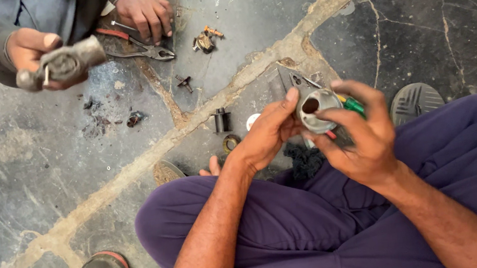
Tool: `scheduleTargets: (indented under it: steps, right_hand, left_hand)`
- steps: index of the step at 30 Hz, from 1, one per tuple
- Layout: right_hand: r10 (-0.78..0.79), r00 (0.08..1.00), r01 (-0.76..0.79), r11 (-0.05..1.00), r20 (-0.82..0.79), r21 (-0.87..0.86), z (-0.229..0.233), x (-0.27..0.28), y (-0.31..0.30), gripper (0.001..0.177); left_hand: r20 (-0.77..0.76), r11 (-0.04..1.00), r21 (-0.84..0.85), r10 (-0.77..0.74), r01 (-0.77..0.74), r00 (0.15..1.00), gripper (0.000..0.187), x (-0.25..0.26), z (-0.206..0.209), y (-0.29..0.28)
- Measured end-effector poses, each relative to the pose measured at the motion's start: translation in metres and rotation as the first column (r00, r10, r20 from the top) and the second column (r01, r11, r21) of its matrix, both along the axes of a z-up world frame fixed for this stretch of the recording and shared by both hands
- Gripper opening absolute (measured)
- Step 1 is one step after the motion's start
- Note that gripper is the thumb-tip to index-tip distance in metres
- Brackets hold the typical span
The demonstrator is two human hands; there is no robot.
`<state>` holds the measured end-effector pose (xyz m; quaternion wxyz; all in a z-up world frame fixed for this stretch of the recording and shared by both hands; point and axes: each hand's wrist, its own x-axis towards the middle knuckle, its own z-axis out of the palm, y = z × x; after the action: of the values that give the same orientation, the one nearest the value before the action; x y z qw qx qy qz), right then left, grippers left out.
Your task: The person sits on the floor and uses pliers to remove a copper wire coil from a cylindrical metal housing. They then use a screwdriver to adjust the interior of the housing and a hammer to tap a metal disc into place.
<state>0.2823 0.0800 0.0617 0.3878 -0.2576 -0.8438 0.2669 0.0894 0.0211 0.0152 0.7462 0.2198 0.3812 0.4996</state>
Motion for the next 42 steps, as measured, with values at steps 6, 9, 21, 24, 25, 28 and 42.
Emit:
scheduleTargets:
  steps: [6, 9, 21, 24, 25, 28, 42]
  right_hand:
    - [0.029, 0.995, -0.023, 0.998, 0.091, -0.061, 0.001, -0.012, 0.005, 0.021]
    - [0.019, 0.996, -0.019, 1.0, 0.082, -0.002, 0.001, -0.009, 0.007, 0.018]
    - [-0.104, 0.994, 0.098, 0.972, -0.018, -0.213, -0.007, -0.008, 0.006, 0.022]
    - [-0.121, 0.988, 0.036, 0.792, -0.1, -0.609, -0.022, -0.012, 0.013, 0.023]
    - [-0.143, 0.971, -0.074, 0.585, -0.193, -0.808, -0.027, -0.013, 0.015, 0.024]
    - [-0.188, 0.942, -0.248, 0.165, -0.277, -0.955, -0.037, -0.013, 0.019, 0.03]
    - [0.027, 1.0, -0.026, 0.612, -0.012, -0.79, -0.054, -0.021, 0.015, 0.037]
  left_hand:
    - [-0.075, 0.984, 0.021, 0.178, -0.177, 0.981, 0.054, -0.003, -0.006, 0.003]
    - [-0.059, 0.985, 0.025, 0.173, -0.172, 0.983, 0.055, 0.002, -0.007, 0.002]
    - [-0.317, 0.921, 0.211, 0.38, -0.326, 0.869, 0.055, 0.004, 0.017, 0.009]
    - [-0.698, 0.85, 0.441, 0.527, -0.289, 0.485, 0.061, 0.006, 0.036, 0.007]
    - [-0.756, 0.824, 0.521, 0.567, -0.224, 0.328, 0.062, 0.006, 0.042, 0.006]
    - [-0.765, 0.764, 0.644, 0.643, -0.033, -0.033, 0.066, 0.005, 0.058, 0.003]
    - [-0.284, 0.652, 0.367, 0.757, -0.663, 0.588, 0.046, -0.019, 0.04, 0.011]
